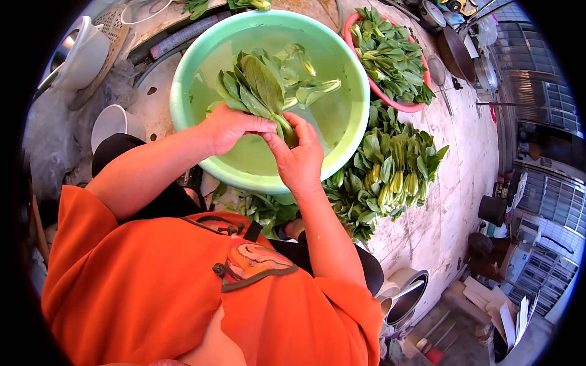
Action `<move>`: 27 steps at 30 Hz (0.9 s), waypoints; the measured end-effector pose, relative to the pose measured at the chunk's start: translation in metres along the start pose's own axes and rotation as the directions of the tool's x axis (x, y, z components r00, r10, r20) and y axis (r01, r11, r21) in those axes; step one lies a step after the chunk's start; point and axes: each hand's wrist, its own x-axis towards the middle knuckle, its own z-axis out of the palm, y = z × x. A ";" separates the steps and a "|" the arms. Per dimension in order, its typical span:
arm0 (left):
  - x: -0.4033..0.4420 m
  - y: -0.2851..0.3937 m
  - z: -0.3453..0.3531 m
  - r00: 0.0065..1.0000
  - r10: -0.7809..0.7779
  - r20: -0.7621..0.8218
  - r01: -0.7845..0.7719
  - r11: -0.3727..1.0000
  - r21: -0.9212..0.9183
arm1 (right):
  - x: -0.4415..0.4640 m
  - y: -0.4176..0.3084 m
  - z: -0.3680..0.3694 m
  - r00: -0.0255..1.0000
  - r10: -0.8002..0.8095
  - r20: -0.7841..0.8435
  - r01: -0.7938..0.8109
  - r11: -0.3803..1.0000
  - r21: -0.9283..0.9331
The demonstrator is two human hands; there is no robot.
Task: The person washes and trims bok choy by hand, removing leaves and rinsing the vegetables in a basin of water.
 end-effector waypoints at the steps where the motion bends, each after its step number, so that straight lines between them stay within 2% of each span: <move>1: -0.001 0.000 0.001 1.000 0.018 -0.020 -0.018 1.000 0.001 | -0.001 0.000 0.001 1.000 0.002 -0.001 -0.002 1.000 0.003; 7: -0.001 -0.002 0.001 0.998 0.032 -0.051 -0.031 0.999 0.009 | -0.003 -0.001 0.002 0.999 0.038 -0.029 -0.038 0.999 -0.021; 11: -0.002 -0.001 0.000 0.998 0.020 -0.055 -0.020 1.000 0.002 | -0.002 -0.003 0.002 1.000 0.000 -0.025 0.000 1.000 -0.001; 14: -0.001 0.002 0.000 0.999 0.037 0.016 -0.037 0.999 -0.005 | -0.005 -0.004 0.003 0.999 -0.039 -0.031 0.039 0.999 -0.002; 16: -0.004 0.005 0.003 0.994 0.110 -0.029 -0.107 0.991 0.077 | -0.005 -0.004 0.003 0.996 -0.074 -0.040 0.074 0.997 0.005; 18: -0.005 0.005 0.002 0.993 0.111 -0.029 -0.108 0.992 0.069 | -0.005 -0.005 0.002 1.000 0.011 -0.006 -0.009 0.959 0.283; 20: -0.003 0.005 0.002 0.993 0.112 -0.026 -0.111 0.992 0.060 | -0.005 -0.009 -0.005 0.999 0.043 0.028 -0.049 0.963 0.265; 22: -0.003 0.003 0.000 0.993 0.114 -0.008 -0.113 0.991 0.066 | -0.004 -0.010 -0.008 0.990 -0.139 0.022 0.140 0.987 -0.072; 24: -0.004 0.000 -0.002 0.993 0.118 0.016 -0.119 0.991 0.060 | -0.006 -0.013 -0.010 0.993 -0.119 0.023 0.120 0.987 -0.104; 27: -0.004 -0.002 -0.001 0.994 0.093 0.051 -0.096 0.993 0.070 | -0.006 -0.014 -0.013 0.976 -0.218 0.010 0.215 0.952 -0.217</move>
